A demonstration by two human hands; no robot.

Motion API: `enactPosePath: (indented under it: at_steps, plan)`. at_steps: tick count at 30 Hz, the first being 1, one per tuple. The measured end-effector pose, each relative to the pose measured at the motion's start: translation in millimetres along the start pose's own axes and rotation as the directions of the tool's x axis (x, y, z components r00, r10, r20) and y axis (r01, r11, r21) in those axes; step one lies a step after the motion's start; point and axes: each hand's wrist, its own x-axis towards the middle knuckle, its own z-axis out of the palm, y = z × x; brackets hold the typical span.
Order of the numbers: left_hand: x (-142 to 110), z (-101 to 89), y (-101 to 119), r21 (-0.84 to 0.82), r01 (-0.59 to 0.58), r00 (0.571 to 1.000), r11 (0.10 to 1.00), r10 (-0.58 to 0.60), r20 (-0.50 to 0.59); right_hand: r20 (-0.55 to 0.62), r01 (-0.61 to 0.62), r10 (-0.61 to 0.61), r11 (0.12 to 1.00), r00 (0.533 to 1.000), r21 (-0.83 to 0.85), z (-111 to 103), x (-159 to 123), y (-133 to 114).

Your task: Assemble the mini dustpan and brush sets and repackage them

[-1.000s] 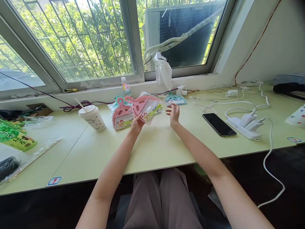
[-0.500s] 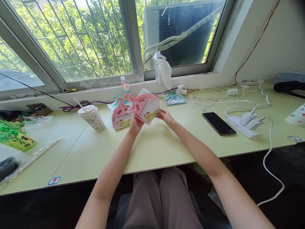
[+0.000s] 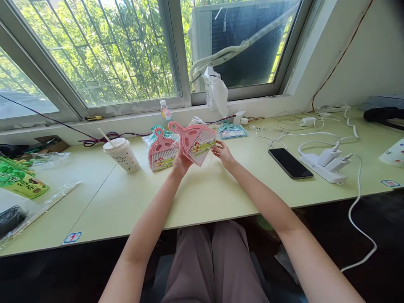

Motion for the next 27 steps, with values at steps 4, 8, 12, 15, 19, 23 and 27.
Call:
enactPosePath:
  at_steps: [4,8,12,15,19,23,27]
  plan:
    - [0.3,-0.5,-1.1,0.002,0.001,1.0,1.0,-0.001,0.009,-0.026,0.063,-0.063,0.998,0.998,-0.019,-0.5,-0.6,-1.1]
    - [0.6,-0.9,-2.4,-0.013,0.004,1.0,1.0,-0.004,0.012,-0.009,0.088,-0.088,0.996,0.996,-0.008,1.2,-2.2,-1.7]
    - [-1.2,0.1,-1.8,0.001,0.034,0.999,0.999,-0.034,-0.003,0.038,0.098,-0.099,0.995,0.994,0.034,5.8,-4.0,-0.3]
    - [-2.6,1.4,0.1,0.027,0.055,0.998,0.998,-0.056,0.016,0.067,0.066,-0.073,0.993,0.995,0.101,8.0,-4.2,1.6]
    - [0.1,1.0,2.7,0.083,0.058,0.998,0.995,-0.06,0.022,0.07,0.018,-0.029,0.987,0.997,0.161,6.9,-2.5,3.1]
    - [8.0,-3.7,3.9,0.125,0.074,0.987,0.989,-0.055,-0.15,0.063,0.045,-0.056,0.987,0.996,0.155,5.4,-2.2,1.3]
    - [13.7,-10.0,7.8,0.11,0.018,0.966,0.994,0.011,-0.259,0.088,0.09,-0.101,0.988,0.991,0.123,6.2,-3.6,-3.2]
